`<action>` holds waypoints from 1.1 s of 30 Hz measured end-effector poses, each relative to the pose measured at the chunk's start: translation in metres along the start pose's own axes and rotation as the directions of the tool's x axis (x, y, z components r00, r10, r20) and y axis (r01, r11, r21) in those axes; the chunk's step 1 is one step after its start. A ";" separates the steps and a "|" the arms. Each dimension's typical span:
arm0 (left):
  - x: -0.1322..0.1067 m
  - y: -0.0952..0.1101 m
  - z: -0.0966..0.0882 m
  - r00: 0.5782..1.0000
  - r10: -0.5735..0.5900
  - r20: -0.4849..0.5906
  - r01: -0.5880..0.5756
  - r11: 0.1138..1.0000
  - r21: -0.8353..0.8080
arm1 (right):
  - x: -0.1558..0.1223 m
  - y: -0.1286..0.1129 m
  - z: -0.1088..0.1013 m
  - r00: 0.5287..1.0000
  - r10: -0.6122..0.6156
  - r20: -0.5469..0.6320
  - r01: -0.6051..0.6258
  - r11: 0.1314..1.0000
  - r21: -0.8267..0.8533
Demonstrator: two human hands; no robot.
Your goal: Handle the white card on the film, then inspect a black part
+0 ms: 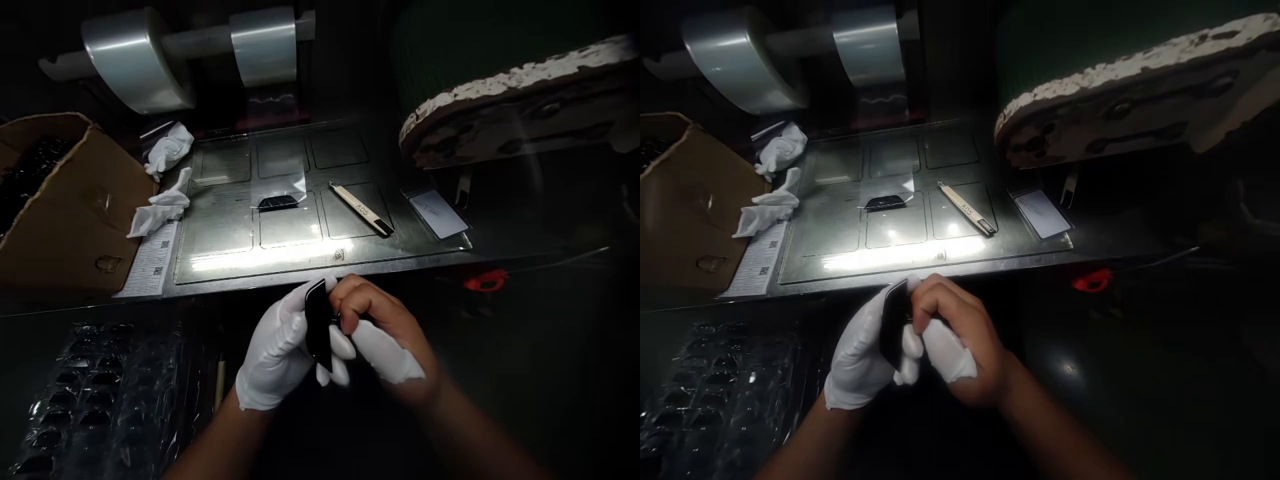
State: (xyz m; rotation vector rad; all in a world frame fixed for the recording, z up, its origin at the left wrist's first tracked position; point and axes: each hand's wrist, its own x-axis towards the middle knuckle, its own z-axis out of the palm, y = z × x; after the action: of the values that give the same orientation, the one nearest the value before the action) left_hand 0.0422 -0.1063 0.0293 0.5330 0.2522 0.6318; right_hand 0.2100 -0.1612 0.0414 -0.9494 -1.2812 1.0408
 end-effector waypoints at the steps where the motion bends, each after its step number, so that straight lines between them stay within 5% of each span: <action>1: 0.001 -0.001 0.002 1.000 0.007 -0.011 -0.006 1.000 0.004 | -0.002 0.000 0.001 1.000 0.011 -0.014 -0.010 1.000 0.024; 9: 0.000 -0.006 0.003 0.998 0.063 -0.008 -0.063 0.998 0.010 | -0.011 0.004 0.009 0.963 0.214 -0.161 -0.168 0.951 0.260; 18: -0.001 -0.006 -0.004 0.997 0.076 0.029 -0.077 0.997 0.030 | -0.001 -0.001 -0.003 0.902 0.429 -0.052 -0.390 0.860 0.330; 33: 0.001 -0.007 -0.003 0.999 0.045 0.007 -0.045 0.997 0.065 | -0.002 -0.001 -0.006 0.892 0.452 -0.015 -0.423 0.845 0.327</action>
State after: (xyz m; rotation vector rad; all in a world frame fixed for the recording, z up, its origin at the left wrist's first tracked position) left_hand 0.0455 -0.1092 0.0226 0.6041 0.2569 0.6675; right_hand 0.2165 -0.1631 0.0411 -1.0498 -0.7966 1.4903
